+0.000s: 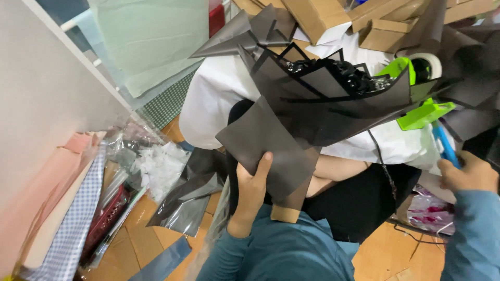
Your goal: The person wraps a rectangular cardboard box with dark brown wrapping paper. They use a utility knife to trim the paper and a hot glue gun to secure the folds around the box.
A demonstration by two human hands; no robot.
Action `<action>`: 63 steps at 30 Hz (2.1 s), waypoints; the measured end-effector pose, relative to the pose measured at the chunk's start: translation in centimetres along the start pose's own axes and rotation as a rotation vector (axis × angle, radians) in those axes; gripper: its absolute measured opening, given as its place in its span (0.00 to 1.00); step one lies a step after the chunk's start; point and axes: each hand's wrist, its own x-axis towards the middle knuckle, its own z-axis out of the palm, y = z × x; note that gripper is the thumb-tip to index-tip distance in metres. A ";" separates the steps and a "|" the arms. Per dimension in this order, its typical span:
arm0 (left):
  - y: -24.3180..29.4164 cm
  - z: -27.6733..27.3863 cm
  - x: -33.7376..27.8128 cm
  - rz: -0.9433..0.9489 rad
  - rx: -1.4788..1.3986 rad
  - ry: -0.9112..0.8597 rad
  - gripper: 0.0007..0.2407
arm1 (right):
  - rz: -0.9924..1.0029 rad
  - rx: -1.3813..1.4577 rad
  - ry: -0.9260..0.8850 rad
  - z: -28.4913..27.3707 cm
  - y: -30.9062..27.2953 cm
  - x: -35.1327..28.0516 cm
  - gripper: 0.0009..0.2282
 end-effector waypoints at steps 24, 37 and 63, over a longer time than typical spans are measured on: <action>-1.4 2.2 -2.0 0.037 0.240 -0.571 0.09 | -0.375 1.150 -0.430 -2.9 -18.0 -20.5 0.13; 1.7 5.1 -6.9 0.227 0.428 -0.738 0.23 | -0.133 1.191 -0.080 -5.3 -16.9 -23.7 0.13; -2.0 4.2 -4.5 -0.052 0.285 -0.540 0.11 | -0.051 1.072 -0.131 -3.4 -18.3 -24.8 0.21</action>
